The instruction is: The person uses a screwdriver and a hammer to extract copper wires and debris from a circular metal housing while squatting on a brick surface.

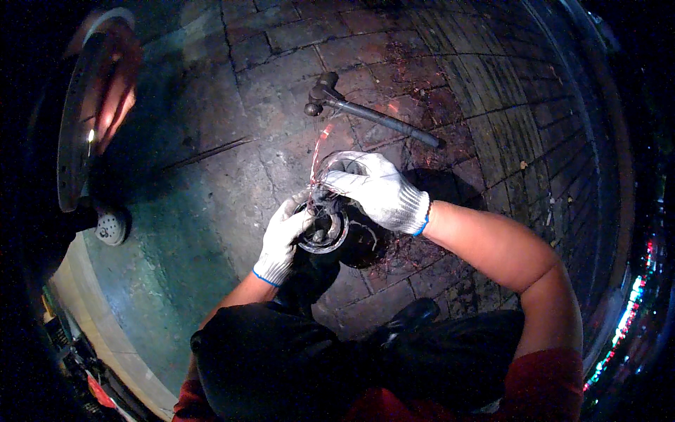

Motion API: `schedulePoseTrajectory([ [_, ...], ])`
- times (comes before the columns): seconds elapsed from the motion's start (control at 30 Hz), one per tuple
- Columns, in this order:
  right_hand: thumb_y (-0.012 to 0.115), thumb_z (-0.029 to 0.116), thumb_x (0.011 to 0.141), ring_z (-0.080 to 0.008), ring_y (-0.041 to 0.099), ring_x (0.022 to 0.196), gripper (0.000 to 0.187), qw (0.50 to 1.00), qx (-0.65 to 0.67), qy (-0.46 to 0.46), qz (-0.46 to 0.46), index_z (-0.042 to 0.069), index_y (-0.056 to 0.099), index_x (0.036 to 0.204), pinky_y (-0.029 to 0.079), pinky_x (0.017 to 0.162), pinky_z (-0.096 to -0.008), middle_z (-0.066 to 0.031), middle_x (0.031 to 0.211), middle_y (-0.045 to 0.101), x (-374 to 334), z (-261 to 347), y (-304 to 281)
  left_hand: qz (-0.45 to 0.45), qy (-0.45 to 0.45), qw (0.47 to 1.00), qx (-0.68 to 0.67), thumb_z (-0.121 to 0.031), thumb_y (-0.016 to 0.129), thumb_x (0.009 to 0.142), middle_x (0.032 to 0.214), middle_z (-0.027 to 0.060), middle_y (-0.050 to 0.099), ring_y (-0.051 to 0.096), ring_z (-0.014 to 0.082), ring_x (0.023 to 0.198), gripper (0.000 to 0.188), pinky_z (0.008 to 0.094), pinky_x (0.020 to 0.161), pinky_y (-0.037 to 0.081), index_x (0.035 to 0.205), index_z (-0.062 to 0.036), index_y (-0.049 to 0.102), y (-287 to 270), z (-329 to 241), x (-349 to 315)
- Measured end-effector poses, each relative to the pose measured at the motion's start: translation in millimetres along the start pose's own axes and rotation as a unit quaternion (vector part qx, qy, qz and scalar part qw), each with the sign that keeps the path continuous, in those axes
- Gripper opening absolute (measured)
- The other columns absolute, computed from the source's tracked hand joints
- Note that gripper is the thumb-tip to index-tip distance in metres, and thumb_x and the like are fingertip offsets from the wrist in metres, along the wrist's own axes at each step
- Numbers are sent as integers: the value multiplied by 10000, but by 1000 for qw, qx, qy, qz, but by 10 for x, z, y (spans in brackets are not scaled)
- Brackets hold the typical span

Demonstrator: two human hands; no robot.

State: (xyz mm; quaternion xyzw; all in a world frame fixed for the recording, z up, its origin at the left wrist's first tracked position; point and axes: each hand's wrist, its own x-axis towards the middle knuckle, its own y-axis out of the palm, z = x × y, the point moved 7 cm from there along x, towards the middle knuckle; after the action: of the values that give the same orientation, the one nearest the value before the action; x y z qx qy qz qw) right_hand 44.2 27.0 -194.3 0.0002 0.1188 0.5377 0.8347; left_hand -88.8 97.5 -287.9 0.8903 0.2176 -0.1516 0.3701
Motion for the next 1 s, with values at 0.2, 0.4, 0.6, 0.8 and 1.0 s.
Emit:
schedulePoseTrajectory([
  [0.2, 539, 139, 965, -56, 557, 727, 135, 991, 103, 76, -25, 46, 638, 964, 466, 636, -226, 10, 822, 623, -37, -85, 73, -35, 46, 998, 37, -125, 557, 914, 1098, 92, 622, 607, 167, 973, 363, 290, 872, 493, 1246, 15, 508, -44, -55, -19],
  [0.4, 560, 177, 962, -59, 505, 528, 132, 965, 179, 155, -111, 65, 625, 938, 400, 451, -234, 28, 653, 561, -153, -396, 225, -128, 81, 952, 266, -141, 579, 937, 1152, 105, 630, 585, 140, 984, 342, 266, 890, 460, 1232, 31, 555, -43, -168, -108],
  [0.6, 585, 211, 945, -72, 430, 476, 154, 954, 140, 257, -61, 70, 591, 1006, 344, 410, -247, 32, 621, 491, -658, -498, 520, -285, 153, 905, 276, -281, 573, 958, 921, 91, 670, 610, 136, 844, 341, 271, 761, 483, 1138, 6, 615, -640, -595, -115],
  [0.8, 586, 243, 926, -211, 600, 691, 251, 969, -208, 121, 58, 1, 637, 962, 480, 620, -373, -106, 789, 628, -510, -335, 161, -180, 70, 981, -13, -336, 439, 1015, 1064, 127, 645, 621, 188, 916, 433, 302, 833, 514, 1200, 34, 566, -981, -73, -30],
  [1.0, 555, 285, 915, -370, 641, 866, 320, 897, -420, 78, 115, 5, 649, 1040, 493, 779, -413, -240, 944, 651, -647, -87, -209, -201, 170, 953, 146, -207, 561, 965, 846, 3, 603, 518, 72, 686, 254, 214, 577, 422, 1112, -14, 635, -991, -549, -2],
])
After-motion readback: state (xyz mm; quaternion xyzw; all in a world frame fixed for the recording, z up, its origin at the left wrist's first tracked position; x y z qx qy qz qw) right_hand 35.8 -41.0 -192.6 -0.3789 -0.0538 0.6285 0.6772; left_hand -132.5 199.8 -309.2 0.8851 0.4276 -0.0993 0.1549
